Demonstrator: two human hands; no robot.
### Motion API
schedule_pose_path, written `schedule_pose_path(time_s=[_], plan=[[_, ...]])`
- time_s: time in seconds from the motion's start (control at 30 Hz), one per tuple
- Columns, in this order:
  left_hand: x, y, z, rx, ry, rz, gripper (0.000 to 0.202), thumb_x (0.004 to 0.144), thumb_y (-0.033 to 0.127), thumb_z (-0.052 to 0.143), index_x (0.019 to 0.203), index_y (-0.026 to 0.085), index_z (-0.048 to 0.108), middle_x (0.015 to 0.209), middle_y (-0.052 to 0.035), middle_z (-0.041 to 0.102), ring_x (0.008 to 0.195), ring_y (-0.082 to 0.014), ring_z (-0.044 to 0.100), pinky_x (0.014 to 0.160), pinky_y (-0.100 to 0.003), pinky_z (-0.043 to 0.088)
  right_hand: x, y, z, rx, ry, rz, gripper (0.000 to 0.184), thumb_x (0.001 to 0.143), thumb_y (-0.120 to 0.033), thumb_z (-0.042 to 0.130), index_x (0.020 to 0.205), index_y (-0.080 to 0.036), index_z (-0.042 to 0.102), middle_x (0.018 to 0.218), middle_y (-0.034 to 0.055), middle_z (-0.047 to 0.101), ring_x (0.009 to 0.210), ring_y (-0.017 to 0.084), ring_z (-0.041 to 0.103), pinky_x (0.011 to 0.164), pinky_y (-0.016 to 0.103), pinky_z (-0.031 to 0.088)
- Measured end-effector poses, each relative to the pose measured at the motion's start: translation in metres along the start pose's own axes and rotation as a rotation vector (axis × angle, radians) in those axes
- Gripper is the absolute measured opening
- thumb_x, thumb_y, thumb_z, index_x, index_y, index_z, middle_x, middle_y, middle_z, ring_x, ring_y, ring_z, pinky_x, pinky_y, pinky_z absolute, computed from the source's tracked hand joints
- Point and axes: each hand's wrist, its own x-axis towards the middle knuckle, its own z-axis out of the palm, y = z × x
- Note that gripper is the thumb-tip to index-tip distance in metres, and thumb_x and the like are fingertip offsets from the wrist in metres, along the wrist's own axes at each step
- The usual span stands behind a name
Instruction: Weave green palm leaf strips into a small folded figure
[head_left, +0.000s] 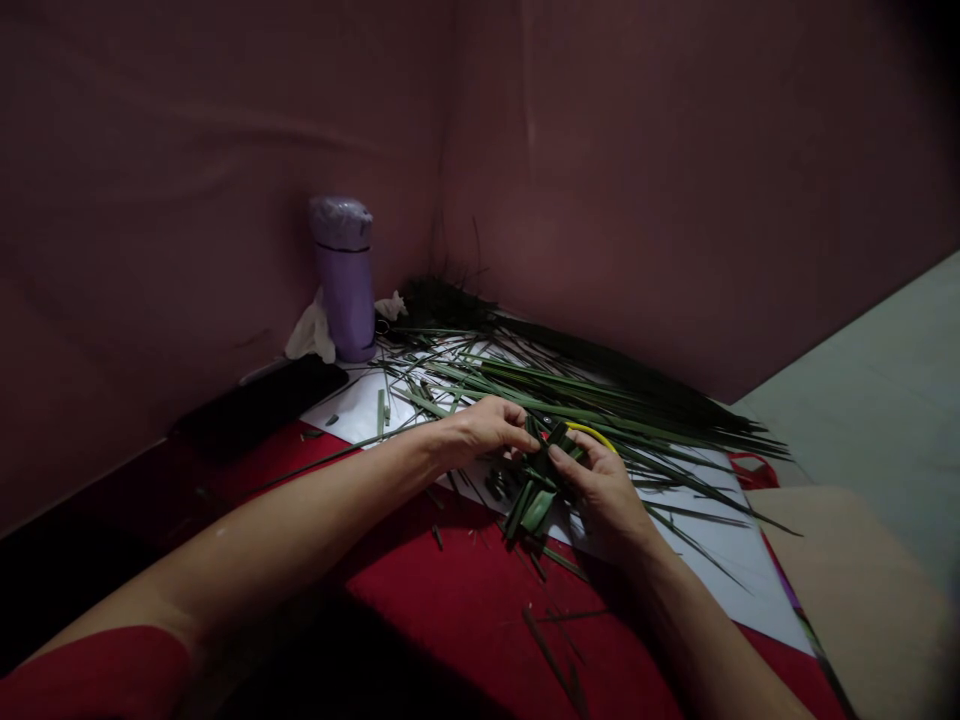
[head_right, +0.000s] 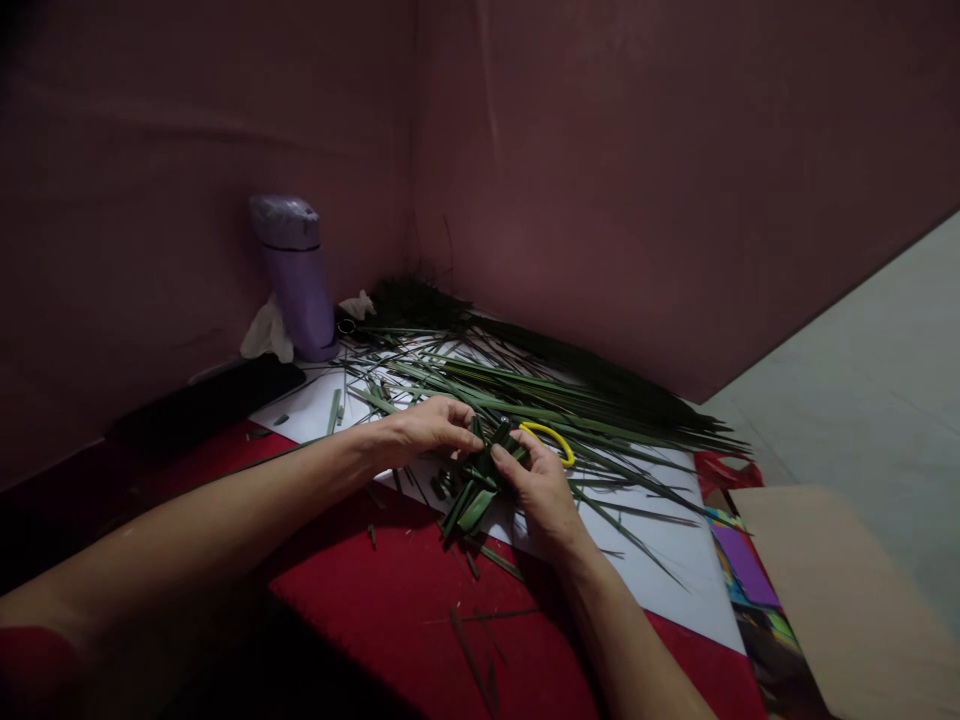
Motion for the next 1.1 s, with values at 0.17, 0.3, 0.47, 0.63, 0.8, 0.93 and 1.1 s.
schedule_pose_path(time_s=[0.17,0.3,0.47,0.63,0.8,0.93,1.1], plan=[[-0.0018,0.0033,0.0016,-0.08,-0.013,0.003,0.012,0.056,0.017,0.061,0.065,0.012,0.056,0.05,0.0046,0.048,0.043,-0.0045,0.039,0.044,-0.019,0.028,0.0009,0.0006,-0.0014,-0.049,0.046,0.02,0.036,0.069,-0.036,0.065,0.101,-0.022,0.056,0.083,0.0017,0.064,0.071,0.018,0.059,0.065,0.03,0.046],[-0.0026,0.0028,-0.0002,-0.105,-0.042,-0.002,0.015,0.057,0.019,0.064,0.068,0.011,0.057,0.052,0.0039,0.049,0.043,-0.0049,0.04,0.044,-0.019,0.029,0.001,-0.0005,-0.0004,-0.037,0.023,0.015,0.034,0.07,-0.037,0.064,0.099,-0.022,0.056,0.085,0.0028,0.065,0.075,0.02,0.06,0.069,0.033,0.048],[-0.0018,0.0007,-0.0002,-0.112,-0.067,0.022,0.02,0.056,0.024,0.066,0.067,0.011,0.056,0.055,0.0025,0.051,0.046,-0.0054,0.043,0.048,-0.02,0.032,0.0004,-0.001,0.0002,0.042,-0.008,0.026,0.029,0.073,-0.033,0.062,0.098,-0.022,0.056,0.088,0.0031,0.065,0.076,0.02,0.061,0.074,0.036,0.047],[-0.0026,0.005,0.0027,-0.053,-0.031,0.044,0.018,0.056,0.024,0.064,0.061,0.011,0.053,0.051,0.0036,0.049,0.044,-0.0049,0.04,0.045,-0.019,0.028,-0.0001,-0.0014,0.0018,0.081,-0.018,0.025,0.026,0.073,-0.032,0.062,0.097,-0.023,0.056,0.089,0.0028,0.066,0.077,0.02,0.062,0.074,0.035,0.047],[-0.0029,0.0054,0.0039,-0.008,0.027,0.032,0.015,0.056,0.017,0.059,0.07,0.012,0.058,0.051,0.0044,0.048,0.044,-0.0053,0.039,0.044,-0.019,0.027,-0.0007,-0.0021,0.0029,0.04,-0.007,0.029,0.029,0.072,-0.034,0.063,0.097,-0.022,0.056,0.089,0.0036,0.066,0.078,0.021,0.062,0.074,0.036,0.048],[-0.0029,0.0014,0.004,-0.029,0.017,0.024,0.015,0.059,0.025,0.061,0.065,0.012,0.056,0.051,0.0039,0.048,0.044,-0.0053,0.039,0.044,-0.02,0.027,-0.001,-0.0027,0.0022,0.019,-0.009,0.006,0.026,0.072,-0.034,0.062,0.095,-0.022,0.057,0.09,0.0035,0.065,0.078,0.02,0.061,0.075,0.035,0.047],[-0.0015,-0.0013,0.0042,0.021,0.058,0.009,0.028,0.06,0.038,0.062,0.057,0.012,0.052,0.049,0.003,0.047,0.043,-0.0059,0.039,0.044,-0.021,0.027,-0.0014,-0.0035,0.0012,-0.015,0.003,0.0,0.025,0.07,-0.036,0.064,0.088,-0.021,0.059,0.085,0.0031,0.065,0.074,0.019,0.06,0.07,0.032,0.048]])
